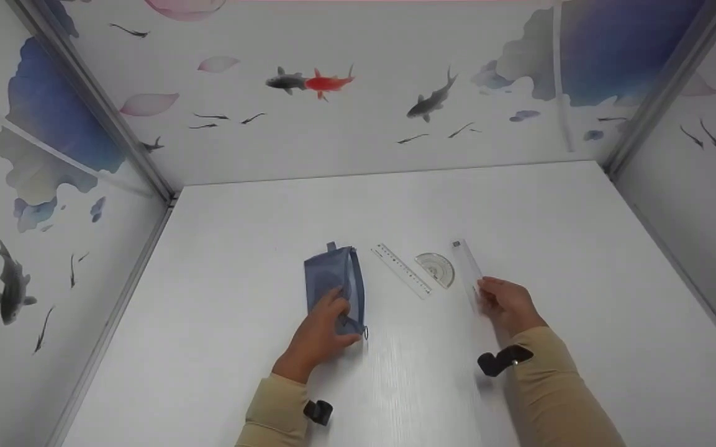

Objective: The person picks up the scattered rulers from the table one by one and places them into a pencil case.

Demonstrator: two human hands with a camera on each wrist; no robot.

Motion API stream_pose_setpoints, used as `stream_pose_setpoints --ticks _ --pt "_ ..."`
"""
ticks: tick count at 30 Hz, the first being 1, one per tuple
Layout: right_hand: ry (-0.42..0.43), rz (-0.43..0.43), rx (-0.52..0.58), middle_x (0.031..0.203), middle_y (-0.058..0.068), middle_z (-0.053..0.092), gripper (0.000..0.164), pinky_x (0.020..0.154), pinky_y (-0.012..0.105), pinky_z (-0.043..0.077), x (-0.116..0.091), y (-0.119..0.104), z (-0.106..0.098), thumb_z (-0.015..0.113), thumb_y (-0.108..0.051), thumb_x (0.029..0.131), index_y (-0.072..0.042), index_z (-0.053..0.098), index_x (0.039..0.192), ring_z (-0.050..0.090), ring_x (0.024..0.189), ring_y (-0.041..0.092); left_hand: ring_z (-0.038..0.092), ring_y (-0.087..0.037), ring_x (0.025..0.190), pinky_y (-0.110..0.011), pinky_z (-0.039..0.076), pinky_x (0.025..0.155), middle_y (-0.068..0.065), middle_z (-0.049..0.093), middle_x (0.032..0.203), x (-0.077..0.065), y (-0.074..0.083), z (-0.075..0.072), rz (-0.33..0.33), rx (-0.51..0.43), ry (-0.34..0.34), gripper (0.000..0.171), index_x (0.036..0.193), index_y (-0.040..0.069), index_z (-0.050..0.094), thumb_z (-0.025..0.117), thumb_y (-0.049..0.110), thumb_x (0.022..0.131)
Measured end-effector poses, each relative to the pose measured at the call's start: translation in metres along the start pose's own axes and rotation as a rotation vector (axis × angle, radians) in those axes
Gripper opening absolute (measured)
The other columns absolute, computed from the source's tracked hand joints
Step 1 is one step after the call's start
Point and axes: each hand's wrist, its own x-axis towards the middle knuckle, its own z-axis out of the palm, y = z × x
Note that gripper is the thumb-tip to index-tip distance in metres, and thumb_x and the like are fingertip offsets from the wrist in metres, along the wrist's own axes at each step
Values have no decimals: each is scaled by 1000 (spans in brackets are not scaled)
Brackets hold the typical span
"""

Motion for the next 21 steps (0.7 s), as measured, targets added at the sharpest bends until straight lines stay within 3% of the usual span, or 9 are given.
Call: stream_pose_setpoints --ticks 3,21 --pt "-16 20 48 85 0 58 41 68 22 48 -3 -2 3 63 -11 93 0 51 131 54 78 11 42 -39 133 -47 46 95 -20 38 149 0 -1 0 -3 0 1 38 95 14 52 83 23 76" --pt "-64 -24 17 78 -2 59 48 66 21 49 -7 -3 20 61 -10 94 5 44 137 55 74 8 40 -40 134 -49 44 97 -21 37 149 1 -1 0 -1 -1 -9 38 97 13 53 82 23 76"
